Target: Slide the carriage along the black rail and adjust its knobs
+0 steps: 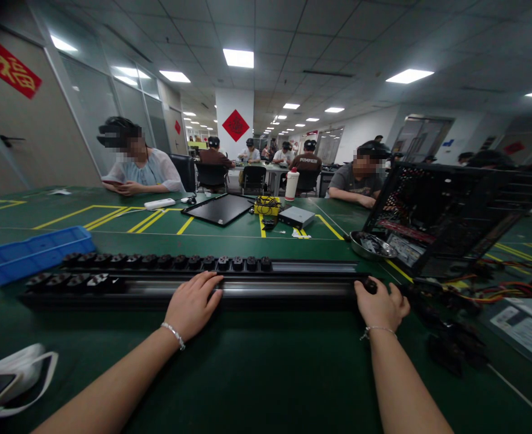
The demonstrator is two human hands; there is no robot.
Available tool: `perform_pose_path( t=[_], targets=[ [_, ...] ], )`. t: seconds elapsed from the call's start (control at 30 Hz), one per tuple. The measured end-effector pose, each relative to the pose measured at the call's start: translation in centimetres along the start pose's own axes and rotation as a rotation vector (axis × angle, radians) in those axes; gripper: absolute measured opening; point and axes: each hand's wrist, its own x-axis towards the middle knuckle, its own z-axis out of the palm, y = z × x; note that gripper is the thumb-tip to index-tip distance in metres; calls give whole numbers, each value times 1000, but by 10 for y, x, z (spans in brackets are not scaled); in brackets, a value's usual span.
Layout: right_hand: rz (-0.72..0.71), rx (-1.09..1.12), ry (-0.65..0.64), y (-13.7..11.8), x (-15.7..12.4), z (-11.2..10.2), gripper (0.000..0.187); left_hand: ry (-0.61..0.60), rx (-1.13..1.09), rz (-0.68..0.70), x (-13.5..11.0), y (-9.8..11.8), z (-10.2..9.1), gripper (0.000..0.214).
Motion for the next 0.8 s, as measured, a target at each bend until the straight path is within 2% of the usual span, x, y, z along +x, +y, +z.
perform_pose_path(
  t=[0.13, 0.8],
  targets=[
    [-7, 3, 35, 2, 3, 3, 50, 9, 0, 5, 0, 0, 0, 35],
    [-15, -16, -7, 2, 6, 0, 48, 8, -8, 0, 0, 1, -1, 36]
  ],
)
